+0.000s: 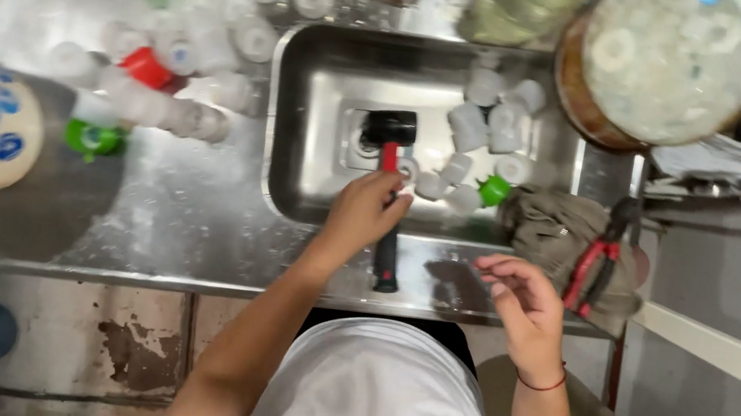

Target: The person sorts through a pile of plastic bottle caps in a sink, picking them up one by one and placing them into a large bucket.

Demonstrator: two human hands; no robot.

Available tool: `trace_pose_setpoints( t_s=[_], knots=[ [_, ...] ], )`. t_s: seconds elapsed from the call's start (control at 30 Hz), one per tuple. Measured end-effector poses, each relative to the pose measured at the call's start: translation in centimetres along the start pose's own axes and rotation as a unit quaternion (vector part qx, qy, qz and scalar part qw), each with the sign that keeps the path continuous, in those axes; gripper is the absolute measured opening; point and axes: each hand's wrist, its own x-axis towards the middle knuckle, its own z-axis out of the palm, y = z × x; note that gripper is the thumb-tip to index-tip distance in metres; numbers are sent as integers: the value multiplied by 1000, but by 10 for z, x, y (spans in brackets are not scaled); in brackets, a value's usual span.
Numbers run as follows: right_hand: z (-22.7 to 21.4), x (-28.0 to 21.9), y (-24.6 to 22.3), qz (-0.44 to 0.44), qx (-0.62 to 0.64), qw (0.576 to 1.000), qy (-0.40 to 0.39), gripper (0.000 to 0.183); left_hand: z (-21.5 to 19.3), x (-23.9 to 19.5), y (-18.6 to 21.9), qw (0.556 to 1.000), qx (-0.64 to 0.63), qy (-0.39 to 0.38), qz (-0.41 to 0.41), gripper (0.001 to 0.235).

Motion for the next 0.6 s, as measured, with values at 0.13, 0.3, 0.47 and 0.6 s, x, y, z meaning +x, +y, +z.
trace_pose_setpoints(
  t_s=[0.13, 0.3, 0.47, 0.6],
  knots=[
    [-51, 15, -1, -13, -29, 999, 25, 12, 109, 101, -64, 978, 92, -107, -152, 54],
    [-90, 55, -12, -25, -51, 997, 56, 11, 151, 174, -64, 967, 121, -71, -213, 88],
    [-121, 152, -39, -111, -209, 970, 59, 9, 141, 171, -52, 958, 119, -98, -242, 64],
    [-162, 270, -21, -115, -215, 965, 93, 10, 125, 137, -25, 960, 68, -48, -268, 59]
  ],
)
